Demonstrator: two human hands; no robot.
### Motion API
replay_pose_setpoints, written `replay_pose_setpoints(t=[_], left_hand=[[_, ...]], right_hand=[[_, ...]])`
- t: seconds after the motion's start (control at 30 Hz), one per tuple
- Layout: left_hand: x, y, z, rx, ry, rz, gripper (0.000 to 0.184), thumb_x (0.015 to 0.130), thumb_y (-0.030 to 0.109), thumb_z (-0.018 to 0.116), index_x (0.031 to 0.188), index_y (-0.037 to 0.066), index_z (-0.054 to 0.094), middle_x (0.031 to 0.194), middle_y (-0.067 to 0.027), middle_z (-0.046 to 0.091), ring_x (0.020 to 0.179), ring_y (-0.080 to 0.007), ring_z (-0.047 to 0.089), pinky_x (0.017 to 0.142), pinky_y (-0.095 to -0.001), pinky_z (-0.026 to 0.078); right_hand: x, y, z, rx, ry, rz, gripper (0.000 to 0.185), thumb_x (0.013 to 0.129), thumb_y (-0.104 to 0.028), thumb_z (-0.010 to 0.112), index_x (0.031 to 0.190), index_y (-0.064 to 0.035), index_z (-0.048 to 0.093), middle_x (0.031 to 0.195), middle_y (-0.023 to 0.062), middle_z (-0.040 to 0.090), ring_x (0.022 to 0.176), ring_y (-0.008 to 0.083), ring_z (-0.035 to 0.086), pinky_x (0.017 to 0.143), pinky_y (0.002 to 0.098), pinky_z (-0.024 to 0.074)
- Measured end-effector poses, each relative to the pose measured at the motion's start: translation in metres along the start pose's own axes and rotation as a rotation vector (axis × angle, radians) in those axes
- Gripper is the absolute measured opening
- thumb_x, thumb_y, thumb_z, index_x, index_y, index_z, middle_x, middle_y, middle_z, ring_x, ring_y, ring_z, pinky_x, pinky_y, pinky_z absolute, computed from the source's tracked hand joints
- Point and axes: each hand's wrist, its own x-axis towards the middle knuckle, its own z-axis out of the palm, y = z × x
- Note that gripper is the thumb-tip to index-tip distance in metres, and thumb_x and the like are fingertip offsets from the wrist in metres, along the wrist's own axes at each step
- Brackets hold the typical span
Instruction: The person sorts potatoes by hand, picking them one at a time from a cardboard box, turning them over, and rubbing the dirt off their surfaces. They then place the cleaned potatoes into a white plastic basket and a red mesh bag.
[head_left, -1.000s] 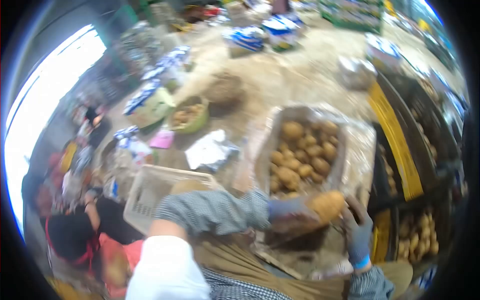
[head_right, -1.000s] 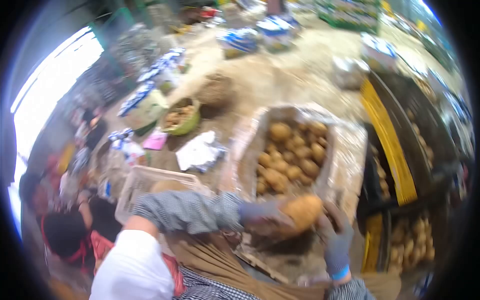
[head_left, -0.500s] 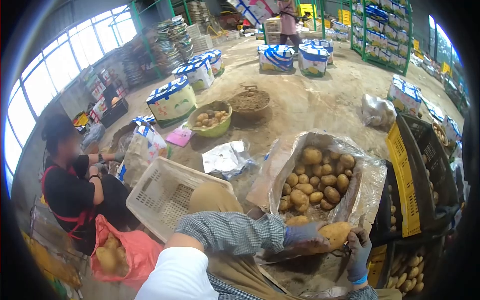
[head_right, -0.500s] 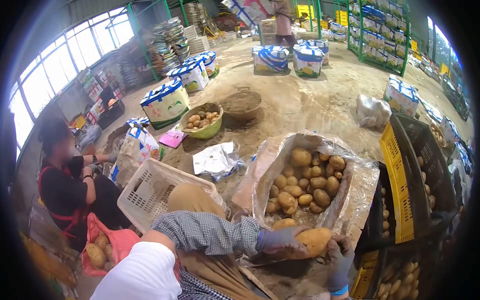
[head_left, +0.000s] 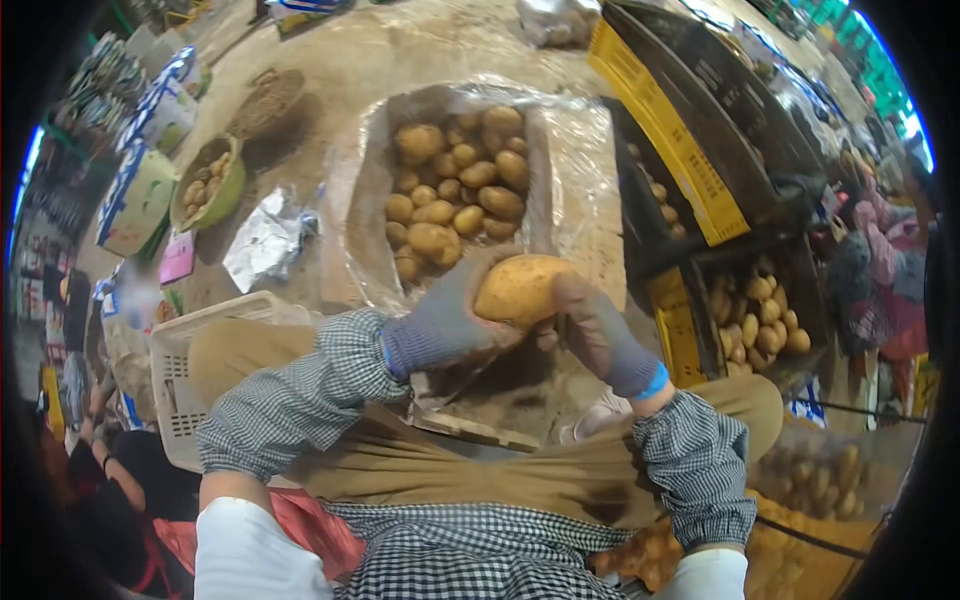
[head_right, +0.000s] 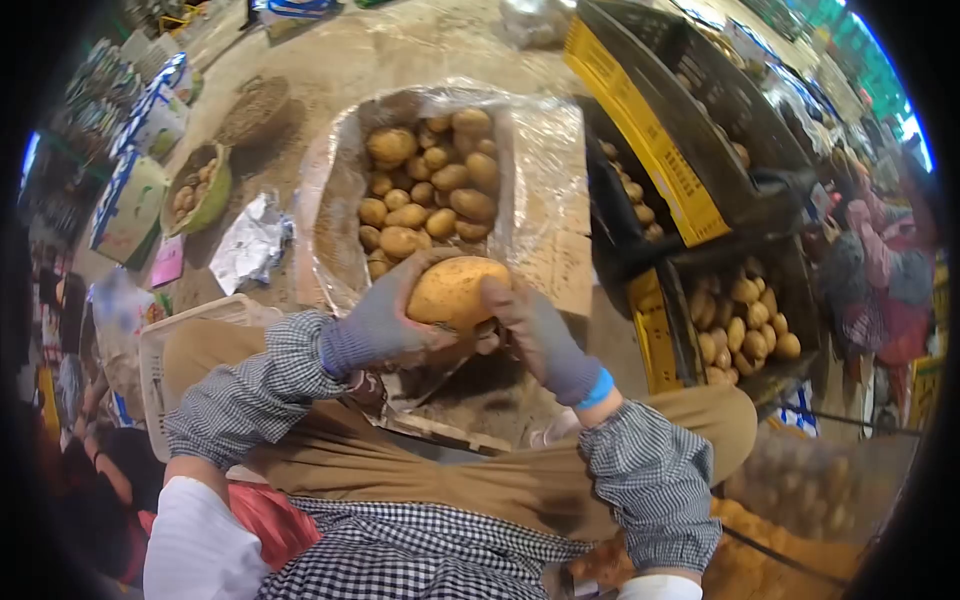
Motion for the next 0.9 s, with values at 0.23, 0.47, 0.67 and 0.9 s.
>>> replay_pose_setpoints(t=[0.23,0.47,0.67,0.9], left_hand=[[-0.002,0.007,-0.006,0.406,0.127,0.41,0.085,0.067,0.015,0.078,0.14,0.003,0.035,0.127,-0.0183,0.049,0.119,-0.0297,0.05,0.102,-0.0378,0.04],[-0.004,0.026,-0.016,-1.019,-0.097,-0.328,0.084,0.076,0.001,0.072,0.144,0.006,0.024,0.13,-0.0147,0.047,0.12,-0.0232,0.051,0.101,-0.0352,0.045],[-0.002,0.014,-0.01,-0.615,0.03,-0.037,0.09,0.07,0.013,0.081,0.144,0.006,0.029,0.138,-0.0115,0.043,0.127,-0.02,0.045,0.107,-0.0347,0.039],[0.0,0.002,-0.006,-0.585,0.104,0.13,0.089,0.068,0.003,0.082,0.14,0.003,0.029,0.133,-0.0129,0.046,0.122,-0.022,0.05,0.103,-0.0344,0.043]], right_hand=[[-0.013,-0.02,0.021,-0.138,-0.067,-0.197,0.075,0.079,-0.026,0.076,0.138,-0.0005,0.036,0.125,0.0111,0.051,0.112,0.0186,0.054,0.095,0.0323,0.0471],[-0.016,-0.028,0.02,-0.184,-0.128,-0.34,0.088,0.073,-0.011,0.079,0.144,-0.0009,0.029,0.143,0.012,0.037,0.131,0.0213,0.04,0.108,0.0336,0.0355],[-0.014,-0.029,0.009,-0.281,-0.122,-0.245,0.097,0.074,-0.009,0.079,0.15,-0.0036,0.018,0.149,0.0113,0.031,0.134,0.0198,0.035,0.11,0.0309,0.0307],[-0.014,-0.03,0.003,-0.134,-0.157,-0.184,0.078,0.089,-0.019,0.066,0.15,-0.0069,0.019,0.147,0.0098,0.035,0.135,0.0195,0.034,0.111,0.0307,0.0281]])
